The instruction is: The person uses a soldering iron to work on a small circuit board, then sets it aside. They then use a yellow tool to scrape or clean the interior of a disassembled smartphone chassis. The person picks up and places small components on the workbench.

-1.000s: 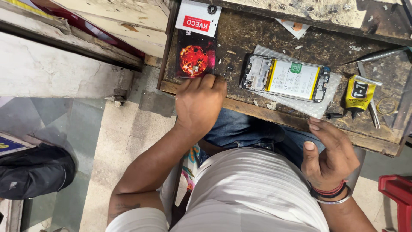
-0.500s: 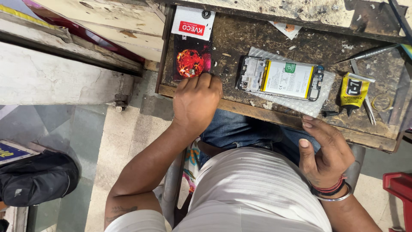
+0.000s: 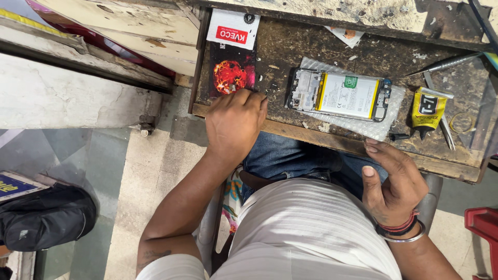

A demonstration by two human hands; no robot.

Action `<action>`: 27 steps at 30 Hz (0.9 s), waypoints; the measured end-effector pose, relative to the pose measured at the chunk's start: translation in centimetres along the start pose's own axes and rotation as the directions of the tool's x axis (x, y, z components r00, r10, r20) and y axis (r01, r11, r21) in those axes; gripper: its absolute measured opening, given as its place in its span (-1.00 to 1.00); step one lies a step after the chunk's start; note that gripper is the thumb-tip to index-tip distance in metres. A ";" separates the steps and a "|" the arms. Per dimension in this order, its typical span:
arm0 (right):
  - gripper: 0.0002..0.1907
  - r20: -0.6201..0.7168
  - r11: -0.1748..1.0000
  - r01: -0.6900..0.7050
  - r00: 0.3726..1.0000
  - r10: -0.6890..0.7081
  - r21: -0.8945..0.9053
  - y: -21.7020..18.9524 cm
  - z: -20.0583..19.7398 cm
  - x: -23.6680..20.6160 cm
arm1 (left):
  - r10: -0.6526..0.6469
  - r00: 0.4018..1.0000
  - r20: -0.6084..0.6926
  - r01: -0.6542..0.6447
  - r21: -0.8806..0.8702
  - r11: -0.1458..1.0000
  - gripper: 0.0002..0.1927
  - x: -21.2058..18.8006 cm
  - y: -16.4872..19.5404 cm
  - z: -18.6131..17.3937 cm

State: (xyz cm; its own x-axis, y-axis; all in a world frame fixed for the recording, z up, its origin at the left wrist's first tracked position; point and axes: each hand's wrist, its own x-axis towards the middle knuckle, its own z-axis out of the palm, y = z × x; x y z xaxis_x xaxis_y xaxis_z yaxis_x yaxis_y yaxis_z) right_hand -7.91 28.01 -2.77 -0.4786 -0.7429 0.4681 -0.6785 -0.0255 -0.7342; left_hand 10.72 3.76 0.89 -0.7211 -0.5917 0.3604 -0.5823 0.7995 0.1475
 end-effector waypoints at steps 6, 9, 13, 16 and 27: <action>-0.77 -0.005 1.000 0.002 1.000 -0.002 0.015 0.1 0.1 0.0 | 0.046 0.999 0.029 -0.048 0.071 0.996 -0.88 0.1 -0.1 0.5; -0.77 -0.003 1.000 0.001 1.000 -0.001 0.009 0.0 0.2 0.0 | 0.076 0.996 0.036 -0.079 0.095 0.992 -0.87 0.1 -0.3 0.7; -0.77 0.002 1.000 0.004 1.000 -0.004 0.007 -0.1 0.2 0.1 | 0.087 0.995 0.049 -0.092 0.129 0.987 -0.87 0.3 -0.4 0.9; -0.77 0.004 1.000 0.003 1.000 -0.003 0.006 -0.2 0.2 0.2 | 0.084 0.996 0.030 -0.087 0.124 0.988 -0.89 0.6 -0.4 0.9; -0.78 0.018 1.000 -0.018 1.000 0.018 -0.020 -0.2 0.4 0.3 | 0.031 0.999 -0.040 -0.036 -0.124 0.992 -0.83 1.5 0.3 -0.3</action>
State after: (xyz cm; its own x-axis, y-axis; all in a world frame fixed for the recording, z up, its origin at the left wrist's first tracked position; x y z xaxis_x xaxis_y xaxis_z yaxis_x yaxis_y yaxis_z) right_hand -7.71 27.51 -2.72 -0.4805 -0.7552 0.4458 -0.6810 0.0011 -0.7322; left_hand 9.60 3.17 1.78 -0.7233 -0.5618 0.4017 -0.5048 0.8270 0.2477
